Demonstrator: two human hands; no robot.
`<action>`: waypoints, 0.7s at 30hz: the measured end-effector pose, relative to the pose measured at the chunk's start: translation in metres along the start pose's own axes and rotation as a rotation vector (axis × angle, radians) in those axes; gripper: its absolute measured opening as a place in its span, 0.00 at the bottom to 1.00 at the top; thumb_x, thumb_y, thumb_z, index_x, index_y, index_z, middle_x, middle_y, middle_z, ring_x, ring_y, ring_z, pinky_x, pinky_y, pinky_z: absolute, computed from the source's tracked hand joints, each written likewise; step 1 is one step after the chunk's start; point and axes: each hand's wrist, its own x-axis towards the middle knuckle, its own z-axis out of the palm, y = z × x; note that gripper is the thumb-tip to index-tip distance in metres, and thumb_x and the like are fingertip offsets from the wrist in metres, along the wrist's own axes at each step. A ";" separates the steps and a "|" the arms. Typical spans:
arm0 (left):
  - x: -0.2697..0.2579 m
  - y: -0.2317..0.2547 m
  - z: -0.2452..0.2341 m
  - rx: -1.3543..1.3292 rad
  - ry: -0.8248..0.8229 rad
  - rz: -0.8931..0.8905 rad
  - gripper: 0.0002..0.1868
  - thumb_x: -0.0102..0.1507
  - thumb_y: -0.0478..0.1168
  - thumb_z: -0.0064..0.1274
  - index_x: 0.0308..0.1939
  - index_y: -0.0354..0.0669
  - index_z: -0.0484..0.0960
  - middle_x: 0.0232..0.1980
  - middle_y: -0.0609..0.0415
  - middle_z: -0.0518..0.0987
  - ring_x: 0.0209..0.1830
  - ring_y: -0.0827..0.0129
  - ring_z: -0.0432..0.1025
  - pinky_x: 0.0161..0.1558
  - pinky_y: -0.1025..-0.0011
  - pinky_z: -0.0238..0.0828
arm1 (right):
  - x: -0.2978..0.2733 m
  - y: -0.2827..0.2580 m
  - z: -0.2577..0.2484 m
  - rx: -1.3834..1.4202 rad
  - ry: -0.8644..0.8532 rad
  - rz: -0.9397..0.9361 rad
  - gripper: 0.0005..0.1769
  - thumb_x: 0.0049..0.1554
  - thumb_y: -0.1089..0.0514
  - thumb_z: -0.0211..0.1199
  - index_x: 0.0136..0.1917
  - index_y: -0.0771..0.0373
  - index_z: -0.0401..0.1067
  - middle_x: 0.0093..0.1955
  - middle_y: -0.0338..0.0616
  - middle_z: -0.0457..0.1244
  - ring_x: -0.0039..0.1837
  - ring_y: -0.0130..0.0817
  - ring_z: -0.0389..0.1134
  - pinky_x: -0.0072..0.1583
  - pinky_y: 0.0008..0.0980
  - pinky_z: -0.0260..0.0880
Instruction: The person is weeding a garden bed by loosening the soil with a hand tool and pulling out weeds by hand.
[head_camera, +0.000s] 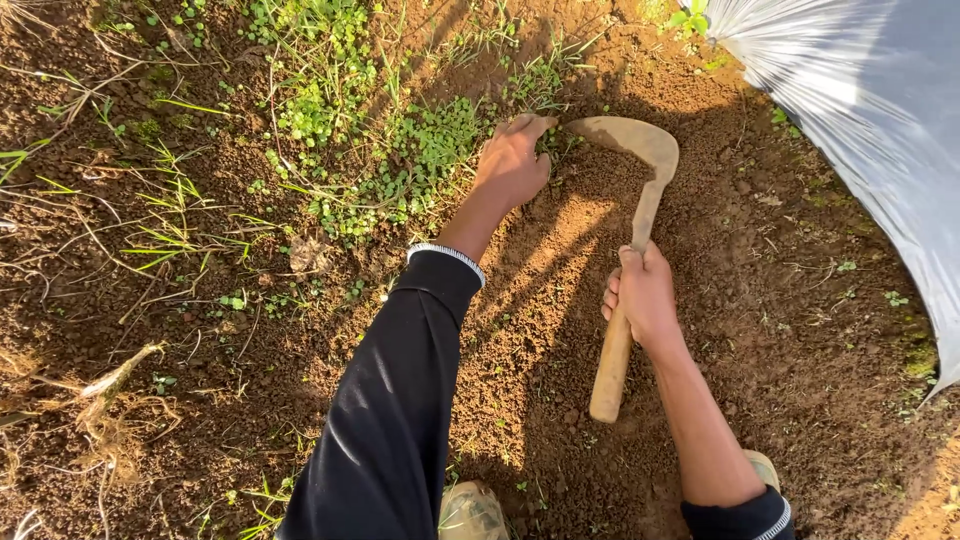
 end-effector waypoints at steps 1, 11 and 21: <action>0.000 0.002 0.000 0.028 -0.015 -0.012 0.27 0.66 0.37 0.50 0.70 0.56 0.70 0.68 0.52 0.71 0.70 0.53 0.65 0.65 0.55 0.68 | 0.004 -0.003 0.001 0.001 -0.023 -0.002 0.25 0.68 0.62 0.34 0.72 0.82 0.50 0.28 0.39 0.54 0.28 0.28 0.59 0.28 0.30 0.63; -0.005 0.029 -0.007 0.260 -0.212 0.004 0.35 0.64 0.35 0.49 0.76 0.62 0.65 0.79 0.64 0.60 0.77 0.55 0.52 0.68 0.60 0.57 | -0.011 0.016 -0.003 0.109 0.008 0.077 0.27 0.67 0.60 0.38 0.75 0.79 0.48 0.28 0.35 0.54 0.26 0.27 0.58 0.24 0.29 0.64; -0.001 0.027 -0.013 0.357 -0.292 0.067 0.38 0.63 0.34 0.50 0.78 0.57 0.60 0.80 0.62 0.56 0.77 0.51 0.49 0.71 0.54 0.56 | -0.049 0.041 -0.006 0.146 -0.055 0.225 0.29 0.67 0.58 0.41 0.76 0.76 0.49 0.25 0.33 0.53 0.23 0.26 0.56 0.22 0.28 0.60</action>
